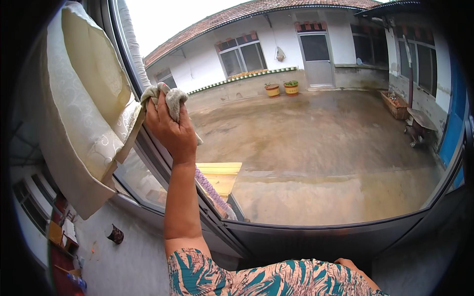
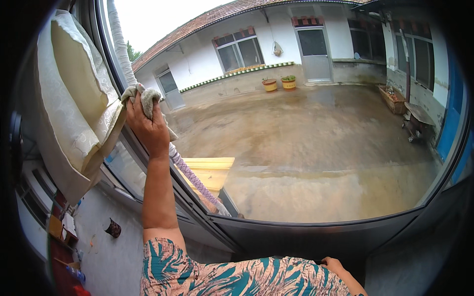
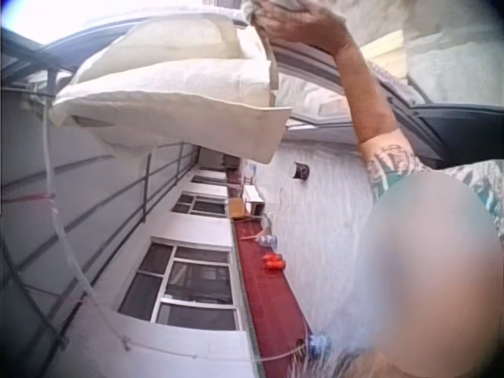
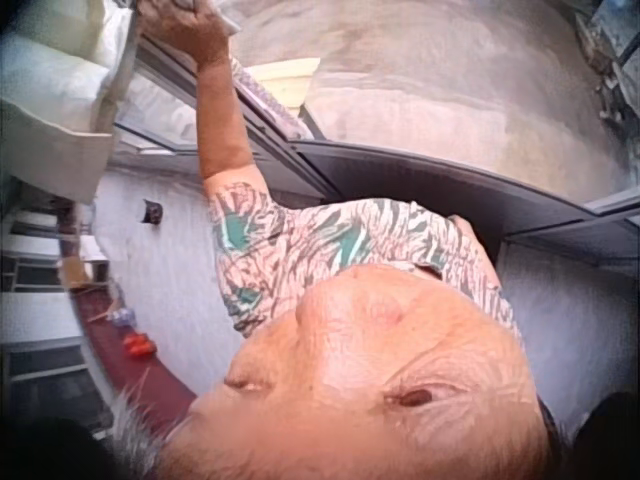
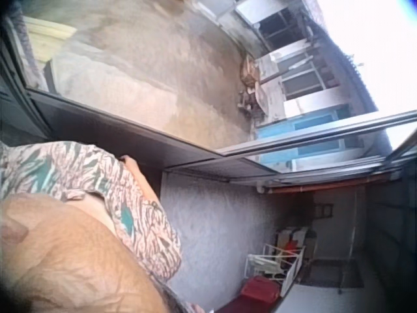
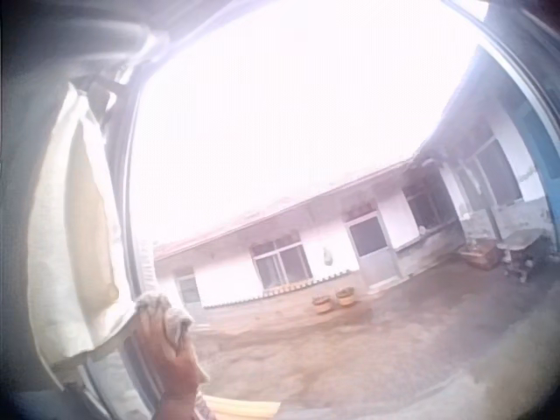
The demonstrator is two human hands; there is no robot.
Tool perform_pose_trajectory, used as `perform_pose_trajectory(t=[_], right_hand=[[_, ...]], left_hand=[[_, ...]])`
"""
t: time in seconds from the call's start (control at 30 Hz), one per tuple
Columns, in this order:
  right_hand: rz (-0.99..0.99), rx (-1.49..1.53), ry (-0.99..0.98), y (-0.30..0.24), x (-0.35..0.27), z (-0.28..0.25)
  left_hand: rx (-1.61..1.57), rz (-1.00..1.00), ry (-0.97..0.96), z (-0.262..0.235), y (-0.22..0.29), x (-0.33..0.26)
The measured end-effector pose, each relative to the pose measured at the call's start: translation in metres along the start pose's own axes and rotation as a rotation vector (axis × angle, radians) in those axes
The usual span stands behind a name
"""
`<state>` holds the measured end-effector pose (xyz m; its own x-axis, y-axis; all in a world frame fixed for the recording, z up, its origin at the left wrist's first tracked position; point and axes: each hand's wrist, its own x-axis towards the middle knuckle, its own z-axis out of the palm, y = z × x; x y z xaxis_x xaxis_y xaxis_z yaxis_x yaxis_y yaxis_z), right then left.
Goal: The person wipes a large sliding glass window and its frame using a cloth. They clean the glass surface and the metal frame edges, moving from left to right and covering multiple sections of the window.
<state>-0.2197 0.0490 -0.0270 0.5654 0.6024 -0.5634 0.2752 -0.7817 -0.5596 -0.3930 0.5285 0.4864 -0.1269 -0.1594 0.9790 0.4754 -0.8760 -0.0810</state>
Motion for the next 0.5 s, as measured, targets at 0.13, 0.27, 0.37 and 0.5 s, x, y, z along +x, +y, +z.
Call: perform_pose_trajectory(t=[0.13, 0.27, 0.37, 0.5], right_hand=[[0.005, 0.048, 0.054, 0.001, -0.008, 0.000], [0.020, 0.009, 0.052, 0.007, -0.005, 0.002], [0.006, -0.010, 0.034, 0.009, -0.001, 0.001], [-0.029, -0.041, 0.045, -0.004, -0.006, -0.005]], left_hand=[[-0.055, 0.005, -0.142, -0.020, 0.045, -0.075], [-0.188, 0.021, -0.354, -0.054, 0.090, -0.174], [-0.266, -0.014, -0.385, -0.050, 0.083, -0.195], [-0.203, 0.033, -0.257, -0.029, 0.060, -0.134]])
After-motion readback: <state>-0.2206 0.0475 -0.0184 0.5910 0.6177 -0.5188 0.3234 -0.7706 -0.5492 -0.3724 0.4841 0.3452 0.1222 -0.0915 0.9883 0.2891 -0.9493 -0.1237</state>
